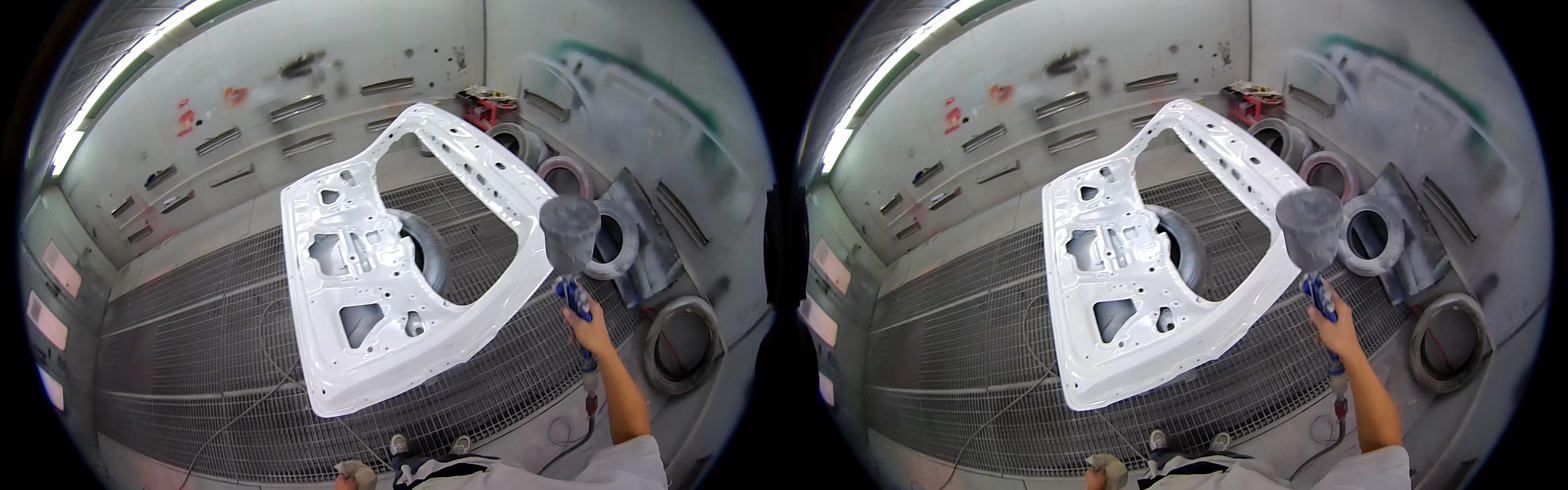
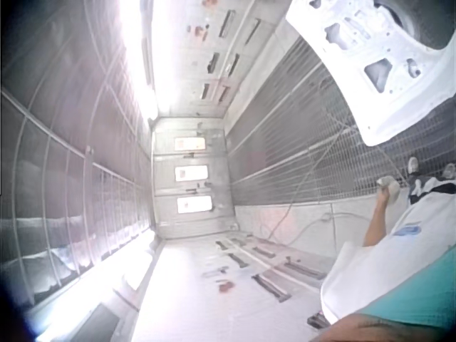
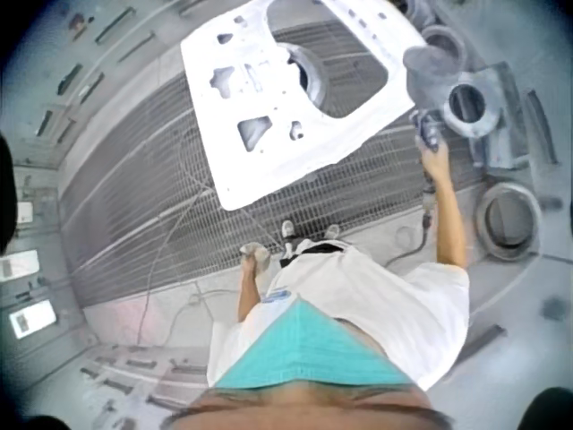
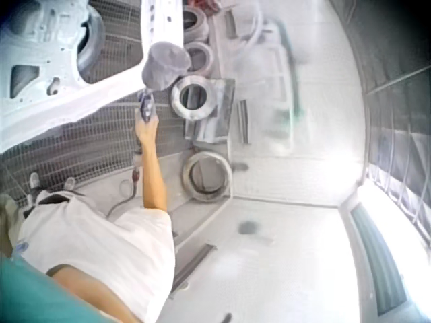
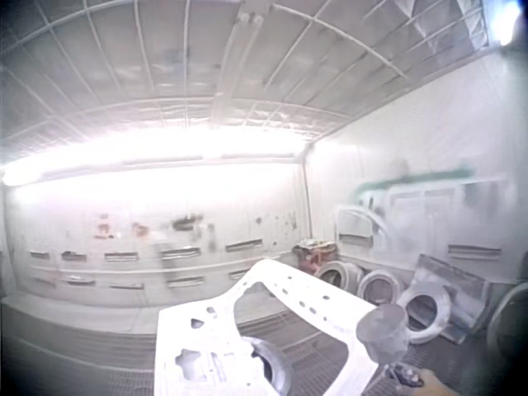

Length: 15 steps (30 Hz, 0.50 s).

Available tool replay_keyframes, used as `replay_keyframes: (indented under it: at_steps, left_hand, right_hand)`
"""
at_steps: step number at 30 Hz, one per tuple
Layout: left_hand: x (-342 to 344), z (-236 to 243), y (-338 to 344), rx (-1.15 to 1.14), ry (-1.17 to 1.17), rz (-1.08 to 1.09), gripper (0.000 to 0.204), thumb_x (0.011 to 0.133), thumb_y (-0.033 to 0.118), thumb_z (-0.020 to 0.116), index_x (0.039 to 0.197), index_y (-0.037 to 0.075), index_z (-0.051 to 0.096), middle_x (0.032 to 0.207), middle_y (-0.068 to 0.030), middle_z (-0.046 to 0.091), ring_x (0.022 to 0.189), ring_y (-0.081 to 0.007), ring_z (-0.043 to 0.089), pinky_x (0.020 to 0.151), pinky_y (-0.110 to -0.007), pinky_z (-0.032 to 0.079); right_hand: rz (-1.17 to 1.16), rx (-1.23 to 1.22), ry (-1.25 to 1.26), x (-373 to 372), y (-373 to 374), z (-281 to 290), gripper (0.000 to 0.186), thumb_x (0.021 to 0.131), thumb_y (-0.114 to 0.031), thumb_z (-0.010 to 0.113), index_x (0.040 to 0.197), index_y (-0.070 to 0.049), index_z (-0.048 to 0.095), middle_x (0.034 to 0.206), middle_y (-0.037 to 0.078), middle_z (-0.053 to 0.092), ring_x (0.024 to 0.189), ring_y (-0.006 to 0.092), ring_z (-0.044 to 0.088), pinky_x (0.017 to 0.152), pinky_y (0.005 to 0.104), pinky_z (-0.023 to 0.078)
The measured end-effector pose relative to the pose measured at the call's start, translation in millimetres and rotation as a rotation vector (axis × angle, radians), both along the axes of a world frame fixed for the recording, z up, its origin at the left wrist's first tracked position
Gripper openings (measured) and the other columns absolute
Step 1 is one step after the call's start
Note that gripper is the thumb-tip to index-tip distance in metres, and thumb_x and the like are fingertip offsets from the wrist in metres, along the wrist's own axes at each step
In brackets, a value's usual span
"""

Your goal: The person prepares paint by pouring it into a spray gun cup, then walks to a paint booth and applies white paint to a car hood using a spray gun. The person wipes the hood with a cloth between passes.

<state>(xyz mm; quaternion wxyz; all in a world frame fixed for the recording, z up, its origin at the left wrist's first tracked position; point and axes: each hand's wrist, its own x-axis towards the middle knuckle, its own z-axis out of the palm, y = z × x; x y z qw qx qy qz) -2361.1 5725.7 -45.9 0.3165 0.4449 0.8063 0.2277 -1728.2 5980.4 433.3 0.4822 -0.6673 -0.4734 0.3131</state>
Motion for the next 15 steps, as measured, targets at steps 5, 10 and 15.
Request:
replay_keyframes:
  at_steps: [5,10,15]
  left_hand:
    - [21,56,-23,-0.203,0.065,0.152,0.028,0.080,0.016,0.063,0.102,-0.001,0.066,0.095,-0.0204,0.069,0.093,-0.0373,0.066,0.077,-0.041,0.051]
    - [66,144,-35,0.021,-0.175,0.164,0.031,0.080,0.023,0.065,0.100,-0.001,0.067,0.093,-0.0234,0.068,0.092,-0.0408,0.065,0.076,-0.044,0.050]
    - [65,128,-70,-0.210,0.037,0.228,0.032,0.081,0.025,0.064,0.099,-0.001,0.067,0.094,-0.0238,0.068,0.092,-0.0403,0.065,0.076,-0.043,0.051]
  right_hand:
    - [0.190,-0.236,0.207,-45,-33,-60,0.066,0.086,-0.012,0.065,0.145,-0.006,0.036,0.093,0.008,0.064,0.074,0.0114,0.062,0.048,0.0256,0.055]
    - [0.452,-0.404,0.363,-111,-52,-98,0.068,0.089,-0.013,0.066,0.146,-0.004,0.032,0.098,0.010,0.066,0.080,0.0118,0.063,0.052,0.0235,0.055]
    - [0.785,-0.508,0.461,-171,-61,-130,0.065,0.092,-0.014,0.064,0.146,0.000,0.030,0.105,0.012,0.068,0.084,0.0126,0.065,0.051,0.0245,0.055]
